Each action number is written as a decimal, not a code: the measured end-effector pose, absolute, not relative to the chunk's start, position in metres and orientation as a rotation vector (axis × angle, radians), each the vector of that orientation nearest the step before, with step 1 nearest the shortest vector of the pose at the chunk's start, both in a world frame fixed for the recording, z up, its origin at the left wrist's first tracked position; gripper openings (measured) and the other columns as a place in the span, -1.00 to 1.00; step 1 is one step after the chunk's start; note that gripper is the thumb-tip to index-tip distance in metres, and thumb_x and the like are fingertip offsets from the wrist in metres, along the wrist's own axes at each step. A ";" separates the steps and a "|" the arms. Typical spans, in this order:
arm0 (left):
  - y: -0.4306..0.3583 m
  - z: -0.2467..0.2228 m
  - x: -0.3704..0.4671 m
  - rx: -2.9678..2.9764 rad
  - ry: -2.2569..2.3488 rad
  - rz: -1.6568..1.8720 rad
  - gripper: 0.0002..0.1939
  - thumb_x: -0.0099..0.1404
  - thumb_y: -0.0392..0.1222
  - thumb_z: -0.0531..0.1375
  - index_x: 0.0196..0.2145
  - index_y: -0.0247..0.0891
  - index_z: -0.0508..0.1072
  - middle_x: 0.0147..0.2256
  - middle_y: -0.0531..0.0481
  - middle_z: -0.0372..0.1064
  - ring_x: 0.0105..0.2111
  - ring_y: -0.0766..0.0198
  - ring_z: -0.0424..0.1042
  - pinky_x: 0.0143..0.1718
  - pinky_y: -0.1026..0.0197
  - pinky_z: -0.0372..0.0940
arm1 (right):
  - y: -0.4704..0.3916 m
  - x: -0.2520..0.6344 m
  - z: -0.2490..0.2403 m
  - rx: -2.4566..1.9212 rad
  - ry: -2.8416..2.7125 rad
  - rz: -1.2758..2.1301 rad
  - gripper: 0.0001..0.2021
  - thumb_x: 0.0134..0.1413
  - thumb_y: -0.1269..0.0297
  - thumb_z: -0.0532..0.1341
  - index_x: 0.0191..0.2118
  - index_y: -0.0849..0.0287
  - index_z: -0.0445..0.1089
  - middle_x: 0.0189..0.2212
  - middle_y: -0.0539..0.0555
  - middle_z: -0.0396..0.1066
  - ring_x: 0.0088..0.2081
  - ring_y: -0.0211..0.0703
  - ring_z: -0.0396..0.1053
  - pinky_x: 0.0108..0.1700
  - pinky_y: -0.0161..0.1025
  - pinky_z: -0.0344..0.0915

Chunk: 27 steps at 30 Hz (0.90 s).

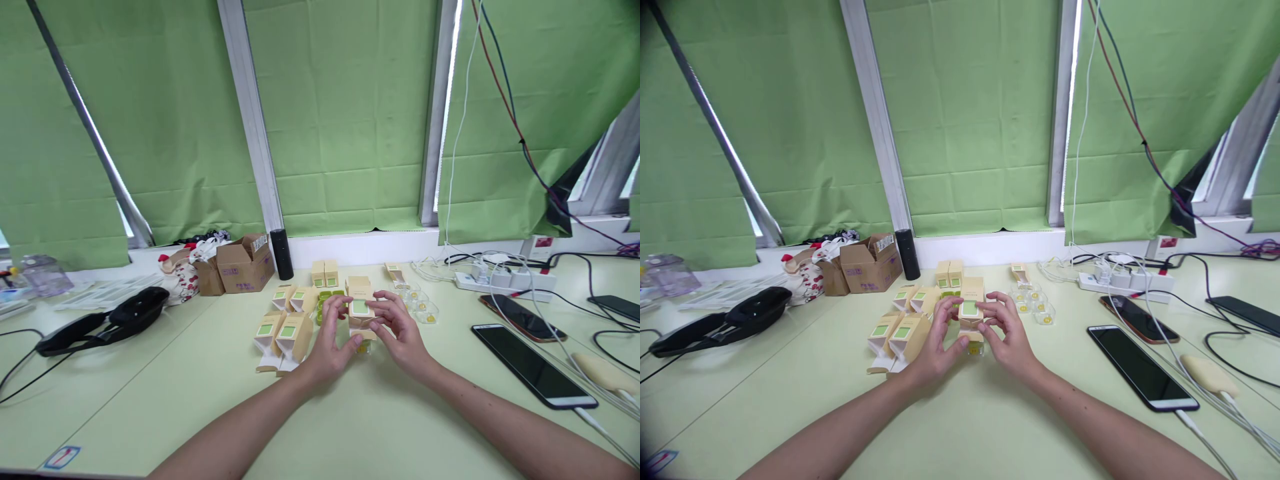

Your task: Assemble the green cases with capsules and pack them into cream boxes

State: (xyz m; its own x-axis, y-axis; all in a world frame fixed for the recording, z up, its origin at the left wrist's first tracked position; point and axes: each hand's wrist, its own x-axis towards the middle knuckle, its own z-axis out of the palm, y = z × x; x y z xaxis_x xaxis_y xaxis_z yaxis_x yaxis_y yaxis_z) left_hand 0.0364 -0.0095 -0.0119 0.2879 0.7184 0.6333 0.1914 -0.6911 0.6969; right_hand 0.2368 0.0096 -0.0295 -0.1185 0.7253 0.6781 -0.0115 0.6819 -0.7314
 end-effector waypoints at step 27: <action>0.000 -0.019 0.035 1.885 0.808 1.425 -0.48 0.42 0.19 0.26 0.18 -0.05 0.26 0.11 -0.17 0.26 0.11 0.00 0.34 0.12 -0.06 0.32 | 0.005 0.239 -0.029 -0.516 -1.663 0.690 -0.73 0.42 0.11 0.26 0.14 -0.06 0.51 0.24 0.22 0.17 0.29 0.13 0.31 0.06 -0.07 0.56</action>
State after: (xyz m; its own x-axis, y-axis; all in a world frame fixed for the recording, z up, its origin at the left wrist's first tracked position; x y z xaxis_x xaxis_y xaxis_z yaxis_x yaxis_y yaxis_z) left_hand 0.0354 0.0001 -0.0195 0.2256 0.7821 0.5809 0.0965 -0.6112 0.7856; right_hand 0.2386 0.0046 -0.0288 -0.1987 0.6691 0.7162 -0.0345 0.7255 -0.6874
